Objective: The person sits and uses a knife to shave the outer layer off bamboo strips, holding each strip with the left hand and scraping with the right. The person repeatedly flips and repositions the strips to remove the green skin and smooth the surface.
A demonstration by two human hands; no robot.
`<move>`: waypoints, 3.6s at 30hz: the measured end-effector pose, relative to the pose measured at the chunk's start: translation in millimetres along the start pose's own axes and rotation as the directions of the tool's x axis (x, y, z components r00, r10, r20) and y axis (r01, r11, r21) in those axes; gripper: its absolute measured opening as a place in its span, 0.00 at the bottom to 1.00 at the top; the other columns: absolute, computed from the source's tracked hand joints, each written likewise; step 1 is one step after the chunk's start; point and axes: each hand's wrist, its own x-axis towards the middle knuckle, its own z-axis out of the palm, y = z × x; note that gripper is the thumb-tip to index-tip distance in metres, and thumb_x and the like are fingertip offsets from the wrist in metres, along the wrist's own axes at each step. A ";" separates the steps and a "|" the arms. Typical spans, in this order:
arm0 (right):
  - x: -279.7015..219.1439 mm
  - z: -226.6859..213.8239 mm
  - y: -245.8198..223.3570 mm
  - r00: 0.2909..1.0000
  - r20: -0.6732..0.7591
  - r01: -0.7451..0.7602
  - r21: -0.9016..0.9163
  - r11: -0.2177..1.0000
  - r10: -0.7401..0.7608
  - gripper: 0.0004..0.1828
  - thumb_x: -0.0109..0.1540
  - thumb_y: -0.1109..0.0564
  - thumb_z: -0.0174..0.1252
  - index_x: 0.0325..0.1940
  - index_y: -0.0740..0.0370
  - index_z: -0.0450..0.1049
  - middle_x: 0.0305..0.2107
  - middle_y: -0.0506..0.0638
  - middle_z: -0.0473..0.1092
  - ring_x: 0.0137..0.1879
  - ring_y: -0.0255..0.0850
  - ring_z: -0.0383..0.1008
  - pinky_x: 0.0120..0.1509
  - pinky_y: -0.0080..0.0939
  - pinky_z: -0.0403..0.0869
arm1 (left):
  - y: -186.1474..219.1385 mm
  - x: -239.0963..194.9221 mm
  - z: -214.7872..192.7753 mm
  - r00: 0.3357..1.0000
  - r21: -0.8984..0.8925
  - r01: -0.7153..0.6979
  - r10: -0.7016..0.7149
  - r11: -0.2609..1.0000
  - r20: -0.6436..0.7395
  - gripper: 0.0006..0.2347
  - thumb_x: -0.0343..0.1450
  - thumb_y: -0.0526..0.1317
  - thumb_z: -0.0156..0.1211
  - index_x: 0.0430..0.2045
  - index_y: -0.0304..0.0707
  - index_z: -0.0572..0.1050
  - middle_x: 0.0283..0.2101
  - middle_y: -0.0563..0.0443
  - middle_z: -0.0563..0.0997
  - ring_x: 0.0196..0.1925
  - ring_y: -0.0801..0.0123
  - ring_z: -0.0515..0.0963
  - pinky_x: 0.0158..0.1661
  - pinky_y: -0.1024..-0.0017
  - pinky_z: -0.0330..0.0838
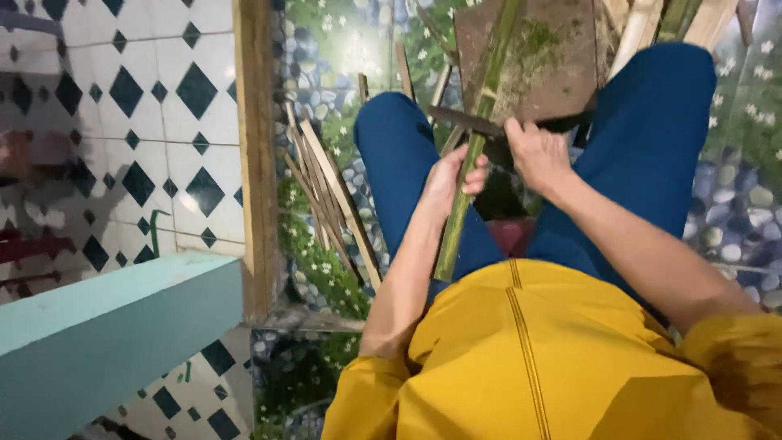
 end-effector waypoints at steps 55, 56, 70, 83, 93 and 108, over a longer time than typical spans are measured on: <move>-15.2 10.3 41.4 0.995 0.043 -0.082 -0.105 0.991 0.087 0.12 0.66 0.47 0.51 0.51 0.51 0.64 0.27 0.58 0.72 0.29 0.63 0.79 0.37 0.61 0.77 | -4.1 -27.0 6.6 0.998 0.131 -0.038 0.043 0.991 -0.039 0.20 0.78 0.33 0.53 0.68 0.33 0.63 0.34 0.47 0.76 0.22 0.70 0.75 0.15 0.79 0.63; -17.6 11.7 37.5 0.996 0.046 -0.075 -0.085 0.994 0.079 0.13 0.66 0.48 0.52 0.53 0.51 0.64 0.26 0.58 0.70 0.29 0.64 0.78 0.37 0.62 0.76 | -3.8 -27.5 7.3 0.998 0.129 -0.041 0.047 0.991 -0.041 0.21 0.78 0.34 0.53 0.69 0.33 0.62 0.33 0.47 0.75 0.22 0.70 0.75 0.14 0.80 0.63; -4.5 -29.4 45.0 0.935 0.261 -0.256 0.029 0.966 0.240 0.12 0.68 0.48 0.49 0.52 0.54 0.62 0.30 0.66 0.76 0.39 0.70 0.80 0.47 0.66 0.76 | -11.4 -54.7 -3.1 0.997 0.257 0.019 0.001 0.966 -0.078 0.23 0.78 0.35 0.55 0.69 0.33 0.60 0.31 0.44 0.74 0.20 0.65 0.75 0.12 0.73 0.67; -17.4 -4.5 35.5 0.998 0.056 0.015 -0.108 0.994 -0.009 0.08 0.63 0.55 0.52 0.46 0.51 0.65 0.22 0.54 0.68 0.24 0.55 0.76 0.28 0.54 0.72 | 2.2 -74.2 25.1 0.979 0.471 -0.049 0.137 0.881 -0.154 0.22 0.78 0.31 0.49 0.68 0.22 0.56 0.27 0.37 0.75 0.15 0.63 0.72 0.08 0.68 0.65; -8.0 -5.4 28.8 0.993 0.108 -0.034 -0.096 0.995 0.044 0.08 0.62 0.57 0.52 0.45 0.54 0.65 0.25 0.55 0.68 0.25 0.57 0.76 0.28 0.54 0.71 | 1.2 -76.4 17.4 0.975 0.395 -0.081 0.154 0.915 -0.157 0.22 0.77 0.29 0.49 0.67 0.19 0.57 0.26 0.36 0.74 0.14 0.63 0.71 0.08 0.69 0.65; 2.6 -8.3 27.4 0.975 0.218 -0.046 -0.033 0.998 0.052 0.10 0.64 0.59 0.50 0.50 0.57 0.63 0.30 0.63 0.71 0.32 0.66 0.79 0.36 0.62 0.75 | -19.4 -51.4 -17.6 0.987 0.286 -0.065 0.103 0.956 -0.120 0.23 0.77 0.30 0.51 0.69 0.21 0.55 0.28 0.36 0.74 0.16 0.62 0.71 0.08 0.68 0.64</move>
